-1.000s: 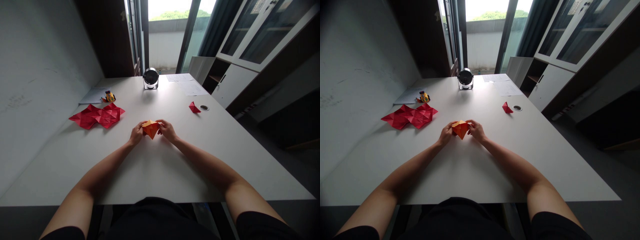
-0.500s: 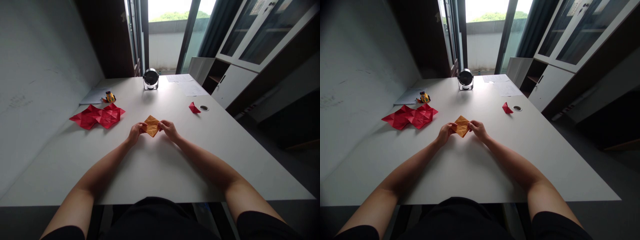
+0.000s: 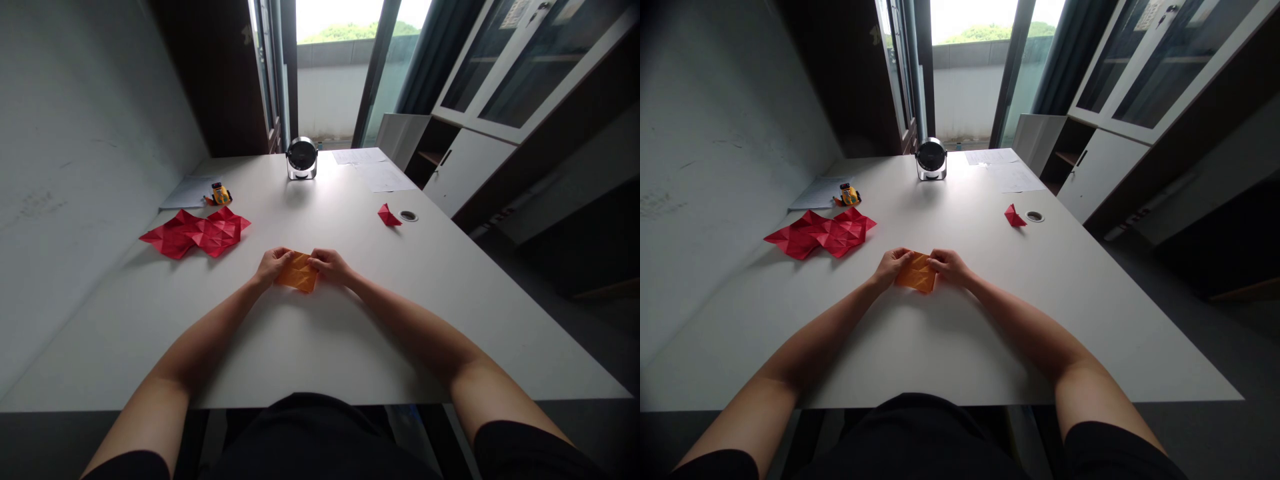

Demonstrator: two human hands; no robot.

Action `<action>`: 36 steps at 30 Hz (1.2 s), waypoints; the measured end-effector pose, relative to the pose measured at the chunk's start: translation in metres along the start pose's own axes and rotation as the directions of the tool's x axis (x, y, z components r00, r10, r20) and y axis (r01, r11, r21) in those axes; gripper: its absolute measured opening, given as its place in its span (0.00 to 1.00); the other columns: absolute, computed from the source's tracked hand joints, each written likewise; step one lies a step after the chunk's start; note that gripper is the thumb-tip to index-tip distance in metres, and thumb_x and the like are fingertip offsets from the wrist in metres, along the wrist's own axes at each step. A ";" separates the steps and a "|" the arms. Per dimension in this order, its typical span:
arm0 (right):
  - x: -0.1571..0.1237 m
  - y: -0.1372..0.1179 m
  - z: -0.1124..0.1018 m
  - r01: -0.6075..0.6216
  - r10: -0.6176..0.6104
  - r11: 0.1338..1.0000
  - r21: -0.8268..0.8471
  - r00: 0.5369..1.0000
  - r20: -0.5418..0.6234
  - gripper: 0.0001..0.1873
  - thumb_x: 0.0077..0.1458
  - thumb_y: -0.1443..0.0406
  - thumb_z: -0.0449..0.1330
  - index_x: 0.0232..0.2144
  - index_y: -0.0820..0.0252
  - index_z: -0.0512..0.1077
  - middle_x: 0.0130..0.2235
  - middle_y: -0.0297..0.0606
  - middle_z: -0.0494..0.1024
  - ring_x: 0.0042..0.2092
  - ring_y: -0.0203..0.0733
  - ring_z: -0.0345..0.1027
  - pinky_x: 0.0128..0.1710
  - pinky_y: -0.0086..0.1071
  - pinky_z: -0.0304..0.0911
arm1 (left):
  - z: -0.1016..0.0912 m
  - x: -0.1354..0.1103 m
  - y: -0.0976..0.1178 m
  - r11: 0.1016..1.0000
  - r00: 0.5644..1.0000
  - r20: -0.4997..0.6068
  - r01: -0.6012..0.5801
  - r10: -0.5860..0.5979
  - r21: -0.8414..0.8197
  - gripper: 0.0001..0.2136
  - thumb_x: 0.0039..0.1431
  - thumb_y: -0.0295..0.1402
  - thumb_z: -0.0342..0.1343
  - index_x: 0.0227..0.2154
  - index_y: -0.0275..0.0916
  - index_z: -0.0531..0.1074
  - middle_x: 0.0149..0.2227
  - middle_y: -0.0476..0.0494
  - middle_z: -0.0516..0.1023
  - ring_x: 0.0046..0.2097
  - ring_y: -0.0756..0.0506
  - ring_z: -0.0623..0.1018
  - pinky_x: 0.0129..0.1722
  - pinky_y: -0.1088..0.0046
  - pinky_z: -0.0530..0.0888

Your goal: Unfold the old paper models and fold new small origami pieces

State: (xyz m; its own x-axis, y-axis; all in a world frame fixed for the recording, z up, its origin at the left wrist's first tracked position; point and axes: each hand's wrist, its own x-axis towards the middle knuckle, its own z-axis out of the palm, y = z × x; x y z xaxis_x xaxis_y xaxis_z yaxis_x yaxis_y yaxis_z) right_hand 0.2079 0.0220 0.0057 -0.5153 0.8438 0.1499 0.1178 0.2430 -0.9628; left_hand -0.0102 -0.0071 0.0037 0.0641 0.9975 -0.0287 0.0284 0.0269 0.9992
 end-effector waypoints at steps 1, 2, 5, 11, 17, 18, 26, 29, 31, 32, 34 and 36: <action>0.000 -0.001 0.001 0.006 -0.006 1.000 -0.011 1.000 -0.026 0.19 0.53 0.49 0.63 0.28 0.59 0.68 0.24 0.29 0.68 0.27 0.33 0.59 0.26 0.26 0.56 | 0.001 -0.001 0.000 1.000 1.000 -0.014 -0.014 0.014 0.022 0.24 0.52 0.54 0.63 0.34 0.34 0.75 0.33 0.42 0.80 0.33 0.46 0.78 0.33 0.72 0.75; 0.000 -0.001 0.001 0.011 -0.012 1.000 -0.010 0.999 -0.051 0.18 0.53 0.50 0.63 0.31 0.58 0.69 0.25 0.28 0.69 0.27 0.33 0.60 0.27 0.26 0.56 | 0.002 -0.002 0.000 0.998 0.999 -0.024 -0.030 0.031 0.048 0.23 0.52 0.54 0.62 0.34 0.35 0.75 0.32 0.43 0.80 0.33 0.46 0.77 0.33 0.72 0.74; 0.000 -0.003 0.001 0.005 -0.005 1.000 -0.008 0.998 -0.059 0.19 0.53 0.50 0.63 0.39 0.57 0.70 0.26 0.27 0.70 0.27 0.34 0.61 0.27 0.26 0.57 | 0.007 -0.006 0.004 0.986 0.995 -0.042 -0.087 0.094 0.145 0.22 0.55 0.53 0.60 0.33 0.36 0.76 0.32 0.44 0.79 0.34 0.46 0.76 0.34 0.72 0.73; -0.003 -0.006 0.004 -0.004 0.002 0.998 -0.069 1.000 -0.018 0.20 0.57 0.49 0.59 0.29 0.60 0.72 0.26 0.30 0.70 0.29 0.34 0.60 0.28 0.27 0.55 | 0.013 -0.017 0.015 0.878 0.969 -0.004 -0.223 0.247 0.423 0.19 0.63 0.49 0.51 0.32 0.38 0.77 0.29 0.47 0.76 0.33 0.47 0.73 0.32 0.74 0.68; -0.004 -0.008 0.005 -0.002 0.013 0.990 -0.141 0.997 0.071 0.19 0.58 0.50 0.58 0.32 0.60 0.76 0.28 0.31 0.73 0.31 0.36 0.63 0.31 0.27 0.57 | 0.014 -0.021 0.017 0.714 0.948 0.029 -0.260 0.318 0.650 0.20 0.66 0.48 0.48 0.27 0.39 0.75 0.22 0.50 0.69 0.27 0.50 0.65 0.29 0.73 0.60; -0.004 -0.008 0.005 -0.002 0.012 0.988 -0.153 0.998 0.065 0.19 0.58 0.50 0.58 0.32 0.60 0.76 0.28 0.31 0.73 0.31 0.36 0.63 0.31 0.27 0.57 | 0.015 -0.022 0.017 0.697 0.945 0.040 -0.268 0.325 0.665 0.20 0.66 0.48 0.48 0.27 0.39 0.75 0.22 0.50 0.69 0.26 0.50 0.64 0.29 0.73 0.59; -0.002 -0.009 0.006 -0.019 0.019 0.996 -0.088 1.000 -0.011 0.19 0.58 0.50 0.57 0.28 0.59 0.71 0.24 0.29 0.71 0.26 0.34 0.61 0.28 0.28 0.56 | 0.008 -0.016 0.020 0.801 0.934 -0.169 -0.166 0.315 0.575 0.20 0.66 0.49 0.46 0.23 0.40 0.66 0.21 0.51 0.65 0.27 0.49 0.64 0.28 0.73 0.59; -0.001 -0.009 0.004 0.001 -0.002 1.000 -0.025 0.999 -0.037 0.20 0.60 0.50 0.57 0.26 0.59 0.70 0.23 0.31 0.72 0.26 0.34 0.63 0.29 0.29 0.58 | 0.001 -0.010 0.017 0.841 0.917 -0.240 -0.156 0.318 0.518 0.21 0.65 0.49 0.47 0.23 0.41 0.64 0.21 0.51 0.64 0.27 0.49 0.64 0.27 0.73 0.59; 0.000 -0.009 0.003 0.026 -0.025 0.999 0.019 0.998 -0.054 0.20 0.61 0.50 0.57 0.25 0.59 0.70 0.23 0.32 0.72 0.26 0.35 0.64 0.29 0.29 0.58 | -0.001 -0.007 0.013 0.851 0.913 -0.245 -0.170 0.325 0.497 0.21 0.66 0.49 0.48 0.22 0.40 0.63 0.21 0.51 0.63 0.26 0.49 0.64 0.27 0.74 0.59; 0.000 -0.008 0.002 0.035 -0.032 0.998 0.048 0.997 -0.064 0.20 0.61 0.50 0.58 0.26 0.59 0.70 0.23 0.32 0.72 0.27 0.35 0.64 0.29 0.30 0.59 | -0.002 -0.006 0.012 0.854 0.911 -0.246 -0.178 0.330 0.489 0.21 0.66 0.49 0.49 0.22 0.40 0.63 0.21 0.51 0.63 0.26 0.49 0.63 0.27 0.74 0.60; 0.002 -0.007 0.001 0.051 -0.042 0.993 0.107 0.996 -0.082 0.21 0.61 0.49 0.59 0.27 0.59 0.70 0.24 0.33 0.73 0.27 0.36 0.65 0.30 0.31 0.61 | -0.004 -0.005 0.008 0.860 0.905 -0.254 -0.193 0.342 0.472 0.21 0.66 0.49 0.50 0.22 0.40 0.64 0.21 0.51 0.63 0.26 0.49 0.64 0.27 0.74 0.60; 0.003 -0.007 0.001 0.069 -0.055 0.983 0.167 0.995 -0.084 0.20 0.60 0.48 0.60 0.29 0.59 0.71 0.26 0.34 0.74 0.29 0.37 0.67 0.32 0.32 0.63 | -0.005 -0.003 0.006 0.875 0.895 -0.278 -0.205 0.349 0.438 0.20 0.66 0.48 0.51 0.24 0.40 0.66 0.22 0.51 0.65 0.27 0.49 0.65 0.28 0.74 0.61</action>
State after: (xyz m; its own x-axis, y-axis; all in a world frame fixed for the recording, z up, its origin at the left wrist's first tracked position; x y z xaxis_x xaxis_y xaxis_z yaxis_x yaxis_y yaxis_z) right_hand 0.2049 0.0223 0.0125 -0.4481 0.8661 0.2214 -0.0616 0.2171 -0.9742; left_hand -0.0151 -0.0096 0.0096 -0.2102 0.9200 0.3307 0.4488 -0.2096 0.8687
